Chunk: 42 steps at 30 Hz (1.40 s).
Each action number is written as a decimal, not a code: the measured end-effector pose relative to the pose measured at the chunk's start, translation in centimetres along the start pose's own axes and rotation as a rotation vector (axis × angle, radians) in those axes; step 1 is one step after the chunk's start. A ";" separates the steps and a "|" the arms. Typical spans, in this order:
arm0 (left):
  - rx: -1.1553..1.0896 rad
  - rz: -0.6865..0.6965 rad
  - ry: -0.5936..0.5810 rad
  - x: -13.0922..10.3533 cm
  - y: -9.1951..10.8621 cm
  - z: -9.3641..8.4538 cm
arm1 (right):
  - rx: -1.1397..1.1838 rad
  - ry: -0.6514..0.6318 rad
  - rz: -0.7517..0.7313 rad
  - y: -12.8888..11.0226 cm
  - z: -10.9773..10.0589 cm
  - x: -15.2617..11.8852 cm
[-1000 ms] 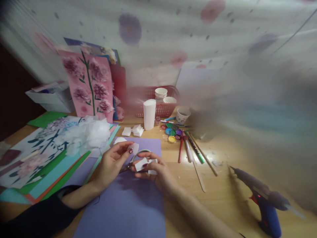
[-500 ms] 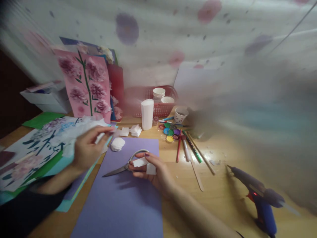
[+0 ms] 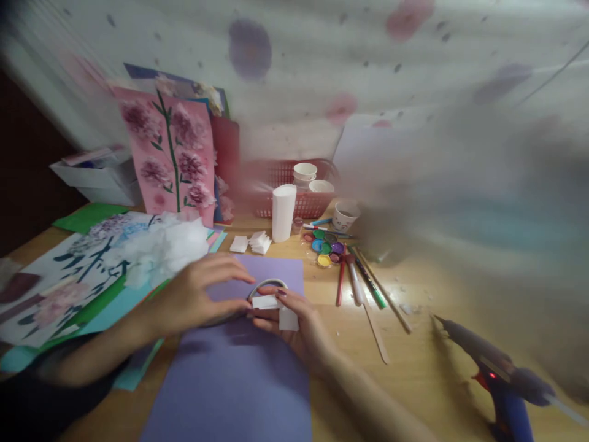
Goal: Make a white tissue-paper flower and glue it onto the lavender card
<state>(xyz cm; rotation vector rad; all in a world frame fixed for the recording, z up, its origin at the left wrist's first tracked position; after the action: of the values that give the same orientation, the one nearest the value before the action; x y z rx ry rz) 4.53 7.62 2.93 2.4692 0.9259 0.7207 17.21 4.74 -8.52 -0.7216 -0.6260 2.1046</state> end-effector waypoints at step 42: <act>-0.644 -0.372 -0.083 -0.8 -3.2 4.5 | -0.380 0.091 -0.072 -1.0 -0.6 -0.8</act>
<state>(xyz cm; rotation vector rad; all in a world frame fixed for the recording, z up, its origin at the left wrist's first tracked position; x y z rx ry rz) 5.10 8.42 -2.53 1.6970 0.9085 0.6505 18.59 4.72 -8.12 -0.9819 -1.0010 1.8945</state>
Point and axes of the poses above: each hand's wrist, its own x-axis towards the middle knuckle, its own z-axis out of the palm, y = z × x, the point moved 8 cm from there along x, towards the middle knuckle, and after that the axes turned 6 degrees about -y, right-handed, at the moved point
